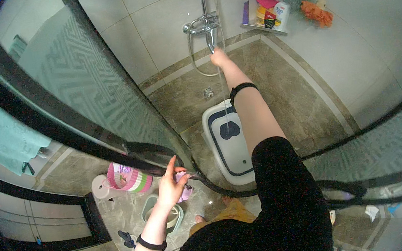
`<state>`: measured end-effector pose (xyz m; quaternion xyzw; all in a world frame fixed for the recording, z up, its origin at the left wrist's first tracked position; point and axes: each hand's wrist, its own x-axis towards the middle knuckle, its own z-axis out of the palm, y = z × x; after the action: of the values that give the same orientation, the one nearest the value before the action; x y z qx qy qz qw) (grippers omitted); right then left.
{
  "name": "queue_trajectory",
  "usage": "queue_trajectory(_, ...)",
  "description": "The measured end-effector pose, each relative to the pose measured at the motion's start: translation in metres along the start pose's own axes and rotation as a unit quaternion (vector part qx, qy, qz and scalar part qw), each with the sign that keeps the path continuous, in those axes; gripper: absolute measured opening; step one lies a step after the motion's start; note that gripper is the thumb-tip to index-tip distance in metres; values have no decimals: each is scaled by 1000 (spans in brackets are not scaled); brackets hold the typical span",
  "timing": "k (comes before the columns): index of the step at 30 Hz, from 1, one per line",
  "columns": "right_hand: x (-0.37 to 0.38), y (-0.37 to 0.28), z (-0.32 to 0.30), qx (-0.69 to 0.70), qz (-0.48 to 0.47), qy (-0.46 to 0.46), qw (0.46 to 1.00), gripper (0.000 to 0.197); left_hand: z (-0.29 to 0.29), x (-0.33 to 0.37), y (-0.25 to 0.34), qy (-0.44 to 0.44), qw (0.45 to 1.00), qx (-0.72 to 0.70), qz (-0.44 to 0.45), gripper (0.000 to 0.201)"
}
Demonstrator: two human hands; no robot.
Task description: The person wipes a wall rack and cleaning tools with a cloth, then fills a baby bathtub in a shower stall with water and detergent, and scrubs the tub's interior and rim by hand with the cloth.
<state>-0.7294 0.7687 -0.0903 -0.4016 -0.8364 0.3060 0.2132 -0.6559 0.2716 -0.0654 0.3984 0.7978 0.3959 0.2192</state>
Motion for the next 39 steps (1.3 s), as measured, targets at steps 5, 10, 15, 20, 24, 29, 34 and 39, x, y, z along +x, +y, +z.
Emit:
queue_trajectory(5, 62, 7, 11, 43, 26, -5, 999, 54, 11, 5, 8, 38, 998, 22, -46, 64)
queue_trajectory(10, 83, 15, 33, 34, 57, -26, 997, 75, 17, 7, 9, 58, 997, 52, -29, 59)
queue_trajectory(15, 45, 28, 55, 81, -21, -28, 996, 81, 13, 6, 6, 70, 993, 53, -77, 48)
queue_trajectory(20, -55, 101, 95, 127, 54, -63, 988, 62, 26, 15, -5, 92, 994, 59, -2, 43)
queue_trajectory(24, -188, 190, 122, 172, 166, -376, 895, 29, 42, 23, -7, 70, 996, 47, 37, 38)
queue_trajectory(29, -384, 135, 150, 174, 158, -513, 825, 33, 59, 6, -57, 1, 1000, 15, -19, 31)
queue_trajectory(34, -478, 92, 119, 465, 260, -547, 647, 36, 108, -9, -99, -121, 986, -80, -78, 28)
queue_trajectory(39, -521, 76, 119, 518, 330, -448, 650, 42, 145, -24, -149, -165, 965, -177, -99, 28)
